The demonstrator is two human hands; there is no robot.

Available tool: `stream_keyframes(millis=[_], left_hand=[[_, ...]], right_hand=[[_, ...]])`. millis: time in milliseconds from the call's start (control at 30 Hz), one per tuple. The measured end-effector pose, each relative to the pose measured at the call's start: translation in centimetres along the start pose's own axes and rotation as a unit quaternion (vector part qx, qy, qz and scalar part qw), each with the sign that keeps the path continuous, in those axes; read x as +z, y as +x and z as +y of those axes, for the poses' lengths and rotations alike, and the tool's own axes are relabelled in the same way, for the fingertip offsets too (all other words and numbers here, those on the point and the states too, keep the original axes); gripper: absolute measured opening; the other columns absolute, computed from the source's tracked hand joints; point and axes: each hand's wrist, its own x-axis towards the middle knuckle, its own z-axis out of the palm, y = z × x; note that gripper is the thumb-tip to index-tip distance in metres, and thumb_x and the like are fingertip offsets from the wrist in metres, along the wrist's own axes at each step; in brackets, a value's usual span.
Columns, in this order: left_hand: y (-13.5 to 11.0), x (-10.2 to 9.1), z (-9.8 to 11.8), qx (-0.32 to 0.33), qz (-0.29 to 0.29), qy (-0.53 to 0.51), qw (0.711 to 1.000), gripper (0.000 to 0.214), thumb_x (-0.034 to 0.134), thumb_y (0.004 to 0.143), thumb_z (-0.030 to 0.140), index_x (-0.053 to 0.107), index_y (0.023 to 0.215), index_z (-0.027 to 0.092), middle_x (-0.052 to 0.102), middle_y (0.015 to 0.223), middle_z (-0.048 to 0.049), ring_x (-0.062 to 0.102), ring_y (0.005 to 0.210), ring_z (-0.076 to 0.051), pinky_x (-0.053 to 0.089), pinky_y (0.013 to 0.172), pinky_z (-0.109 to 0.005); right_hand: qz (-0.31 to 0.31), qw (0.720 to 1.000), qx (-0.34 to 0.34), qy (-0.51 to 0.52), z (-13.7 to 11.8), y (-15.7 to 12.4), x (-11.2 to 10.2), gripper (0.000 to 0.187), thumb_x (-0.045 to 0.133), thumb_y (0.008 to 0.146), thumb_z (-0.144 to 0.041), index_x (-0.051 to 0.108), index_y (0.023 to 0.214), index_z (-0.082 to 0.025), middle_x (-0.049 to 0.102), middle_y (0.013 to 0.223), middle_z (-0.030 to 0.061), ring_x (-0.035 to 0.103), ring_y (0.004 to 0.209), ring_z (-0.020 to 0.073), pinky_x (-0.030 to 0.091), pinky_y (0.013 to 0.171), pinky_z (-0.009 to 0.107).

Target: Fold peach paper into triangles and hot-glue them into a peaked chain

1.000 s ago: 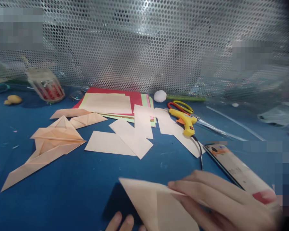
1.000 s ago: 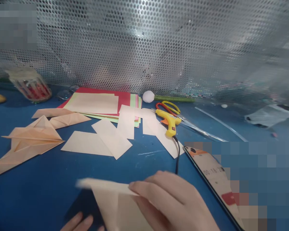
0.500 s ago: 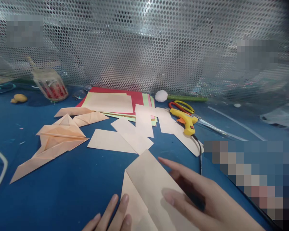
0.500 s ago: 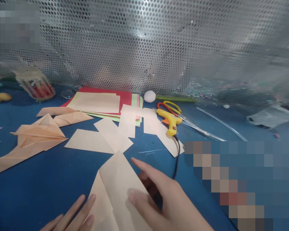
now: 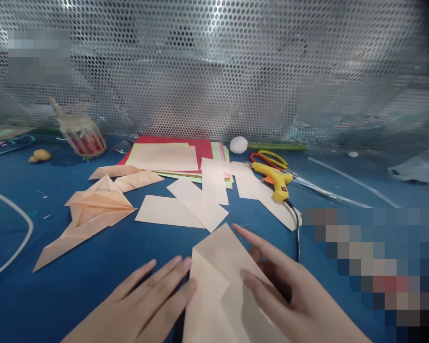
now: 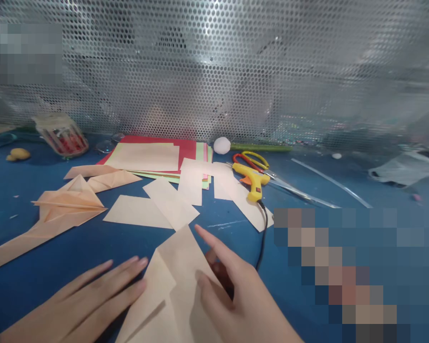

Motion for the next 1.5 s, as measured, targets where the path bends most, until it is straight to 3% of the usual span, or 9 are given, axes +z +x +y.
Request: stream_keyframes(millis=[133,233,433,633,833,1100,1267,1367,1500], left_hand=[[3.3,0.8,-0.2,0.021,-0.056,-0.008,0.998,0.059,0.042,0.085,0.007,0.052,0.142,0.019,0.06,0.145,-0.002,0.056,0.131,-0.017,0.046,0.108,-0.03],[3.9,1.5,-0.6,0.088,-0.083,-0.029,0.992,0.055,0.044,0.089,0.011,0.051,0.143,0.019,0.06,0.145,-0.0037,0.059,0.13,-0.022,0.052,0.102,-0.034],[3.7,2.0,-1.9,0.14,-0.055,-0.038,0.988,0.046,0.042,0.096,0.015,0.057,0.139,0.021,0.06,0.145,-0.0012,0.06,0.129,-0.021,0.05,0.105,-0.034],[3.4,3.4,-1.2,0.071,0.004,-0.065,0.995,0.047,0.026,0.104,0.013,0.062,0.131,0.028,0.063,0.14,0.0066,0.052,0.134,-0.015,0.003,0.126,-0.04],[2.5,4.5,-0.7,0.04,0.03,-0.078,0.996,0.047,0.025,0.107,0.02,0.063,0.131,0.033,0.067,0.133,-0.0004,0.047,0.139,-0.015,0.025,0.121,-0.036],[1.7,4.7,-0.8,0.043,0.034,-0.015,0.998,0.062,0.039,0.096,0.006,0.041,0.151,0.035,0.059,0.145,-0.0019,0.047,0.141,-0.022,0.048,0.107,-0.036],[1.7,4.4,-1.1,0.068,0.013,0.012,0.998,0.066,0.043,0.094,0.006,0.038,0.153,0.037,0.06,0.145,-0.0019,0.047,0.141,-0.022,0.045,0.111,-0.038],[1.7,4.5,-1.0,0.055,0.028,-0.011,0.998,0.068,0.042,0.093,0.002,0.039,0.152,0.036,0.062,0.142,-0.0013,0.048,0.14,-0.019,0.039,0.115,-0.038],[1.7,4.7,-1.0,0.047,0.02,-0.021,0.998,0.07,0.042,0.093,0.001,0.036,0.153,0.037,0.063,0.14,-0.0006,0.042,0.144,-0.018,0.037,0.117,-0.039]], right_hand=[[-0.036,0.999,-0.025,-0.004,0.1,0.2,-0.6,0.057,0.047,0.098,-0.039,0.045,0.153,-0.023,0.071,0.086,0.0042,0.07,0.081,0.0208,0.06,0.076,0.033],[-0.071,0.996,-0.056,-0.02,0.0,0.9,-1.3,0.053,0.048,0.099,-0.036,0.05,0.149,-0.021,0.075,0.116,0.0112,0.071,0.109,0.0253,0.057,0.094,0.037],[-0.091,0.99,-0.091,-0.063,-0.9,2.2,-1.9,0.04,0.046,0.1,-0.033,0.067,0.133,-0.024,0.076,0.12,0.0076,0.073,0.107,0.0251,0.06,0.09,0.034],[-0.069,0.987,-0.109,-0.096,-0.7,2.3,-1.8,0.036,0.047,0.099,-0.03,0.07,0.127,-0.026,0.079,0.109,0.0044,0.075,0.091,0.0201,0.061,0.082,0.028],[-0.055,0.965,-0.182,-0.182,0.1,2.3,-2.1,0.031,0.048,0.099,-0.023,0.071,0.12,-0.025,0.069,0.077,0.0016,0.069,0.068,0.0146,0.058,0.061,0.021],[-0.071,0.901,-0.35,-0.246,0.7,3.1,-2.9,0.043,0.045,0.096,-0.009,0.07,0.125,-0.026,0.07,0.089,0.0054,0.069,0.074,0.0128,0.058,0.065,0.021],[-0.155,0.848,-0.41,-0.297,0.5,3.4,-3.7,0.04,0.048,0.103,-0.018,0.058,0.142,-0.025,0.076,0.116,0.0076,0.07,0.109,0.0153,0.056,0.093,0.026],[-0.201,0.829,-0.413,-0.32,0.7,3.7,-4.0,0.039,0.048,0.104,-0.021,0.057,0.142,-0.025,0.068,0.136,0.0054,0.052,0.136,0.0144,0.04,0.113,0.028],[-0.244,0.811,-0.416,-0.332,0.6,4.0,-4.2,0.042,0.05,0.104,-0.022,0.053,0.146,-0.02,0.057,0.146,0.0031,0.04,0.142,0.0111,0.023,0.117,0.026]])
